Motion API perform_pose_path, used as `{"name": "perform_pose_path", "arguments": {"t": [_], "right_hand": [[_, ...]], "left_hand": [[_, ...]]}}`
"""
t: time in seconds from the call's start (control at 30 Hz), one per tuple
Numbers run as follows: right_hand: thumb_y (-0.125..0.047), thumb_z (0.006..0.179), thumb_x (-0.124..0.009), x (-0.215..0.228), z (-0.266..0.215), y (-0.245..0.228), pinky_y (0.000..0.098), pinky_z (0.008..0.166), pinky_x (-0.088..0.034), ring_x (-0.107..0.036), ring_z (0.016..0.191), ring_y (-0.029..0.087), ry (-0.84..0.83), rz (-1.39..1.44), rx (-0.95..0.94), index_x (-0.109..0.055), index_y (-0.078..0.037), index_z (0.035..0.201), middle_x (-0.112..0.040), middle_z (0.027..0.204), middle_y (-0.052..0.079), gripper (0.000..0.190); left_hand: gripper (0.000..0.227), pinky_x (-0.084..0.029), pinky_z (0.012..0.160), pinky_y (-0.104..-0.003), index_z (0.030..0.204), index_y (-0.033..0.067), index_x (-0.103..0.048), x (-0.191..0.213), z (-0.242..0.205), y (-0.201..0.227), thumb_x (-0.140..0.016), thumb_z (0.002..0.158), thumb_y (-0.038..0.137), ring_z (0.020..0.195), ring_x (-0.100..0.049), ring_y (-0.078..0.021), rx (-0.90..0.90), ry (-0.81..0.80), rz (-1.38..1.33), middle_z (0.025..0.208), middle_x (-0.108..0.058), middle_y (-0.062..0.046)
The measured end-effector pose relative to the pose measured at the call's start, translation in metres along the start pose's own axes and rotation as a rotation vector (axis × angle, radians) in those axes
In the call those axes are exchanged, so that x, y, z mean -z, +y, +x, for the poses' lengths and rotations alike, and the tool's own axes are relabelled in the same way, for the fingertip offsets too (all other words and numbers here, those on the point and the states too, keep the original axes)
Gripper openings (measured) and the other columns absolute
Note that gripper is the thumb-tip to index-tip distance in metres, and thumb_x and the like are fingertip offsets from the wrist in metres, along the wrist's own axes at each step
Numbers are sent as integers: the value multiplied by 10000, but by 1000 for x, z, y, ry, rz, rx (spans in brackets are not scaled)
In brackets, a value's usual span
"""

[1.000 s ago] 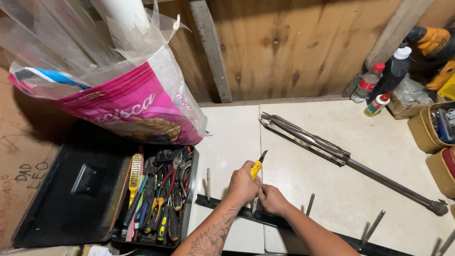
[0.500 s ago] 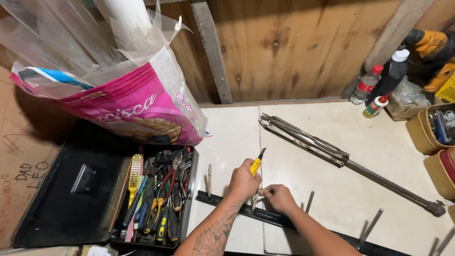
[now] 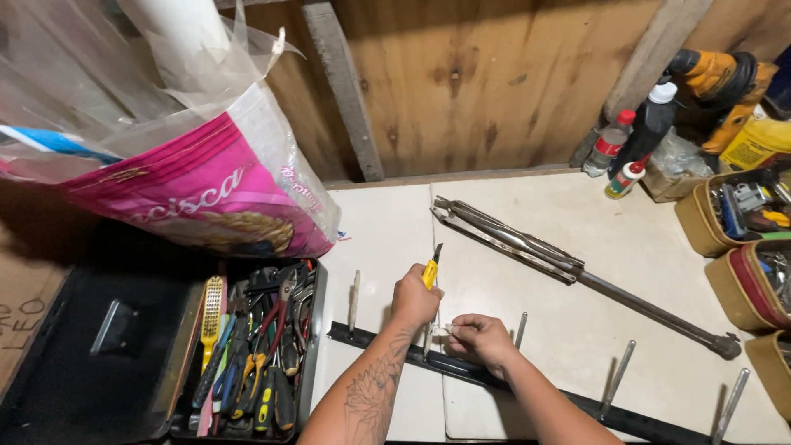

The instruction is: The person uses a yellow utility knife to cut a thin metal rod that is positioned vertically on a metal frame. The person holds the rod steady with one hand while repeatedly scoring and cutting through it with the knife in the other hand. The task is performed on a white workbench surface surrounded by various tools and containers.

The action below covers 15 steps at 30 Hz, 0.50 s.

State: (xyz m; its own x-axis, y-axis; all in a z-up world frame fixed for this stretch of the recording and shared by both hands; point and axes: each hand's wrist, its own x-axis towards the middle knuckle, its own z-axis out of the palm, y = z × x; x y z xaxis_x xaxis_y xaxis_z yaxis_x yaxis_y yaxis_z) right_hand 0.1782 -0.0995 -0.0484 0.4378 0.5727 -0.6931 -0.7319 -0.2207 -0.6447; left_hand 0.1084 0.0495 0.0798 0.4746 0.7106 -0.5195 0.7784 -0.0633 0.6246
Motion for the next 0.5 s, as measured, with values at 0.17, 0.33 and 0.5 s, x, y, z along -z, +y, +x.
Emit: {"name": "perform_pose_path", "arguments": {"t": [0.17, 0.33, 0.5], "right_hand": [[101, 964, -616, 16, -2, -5, 362, 820, -625, -726, 903, 309, 39, -59, 41, -713, 105, 1152, -750, 1044, 274, 212], [-175, 789, -714, 42, -27, 13, 253, 902, -581, -759, 933, 119, -48, -1056, 404, -800, -188, 1049, -820, 1055, -18, 274], [-187, 850, -604, 42, -63, 33, 484, 777, -547, -674, 801, 390, -100, -1532, 580, -689, -155, 957, -583, 947, 97, 141]], "left_hand": [[410, -576, 749, -400, 1326, 153, -570, -11, 12, -9, -672, 931, 188, 955, -690, -279, -11, 20, 23, 1117, -718, -116], [411, -552, 890, -444, 1301, 174, -585, -30, 39, -32, -644, 894, 194, 1049, -687, -337, -54, 29, 21, 1152, -722, -145], [467, -537, 889, -457, 1307, 229, -567, -54, 64, -54, -617, 843, 226, 1007, -709, -373, -100, 97, -25, 1106, -745, -166]]}}
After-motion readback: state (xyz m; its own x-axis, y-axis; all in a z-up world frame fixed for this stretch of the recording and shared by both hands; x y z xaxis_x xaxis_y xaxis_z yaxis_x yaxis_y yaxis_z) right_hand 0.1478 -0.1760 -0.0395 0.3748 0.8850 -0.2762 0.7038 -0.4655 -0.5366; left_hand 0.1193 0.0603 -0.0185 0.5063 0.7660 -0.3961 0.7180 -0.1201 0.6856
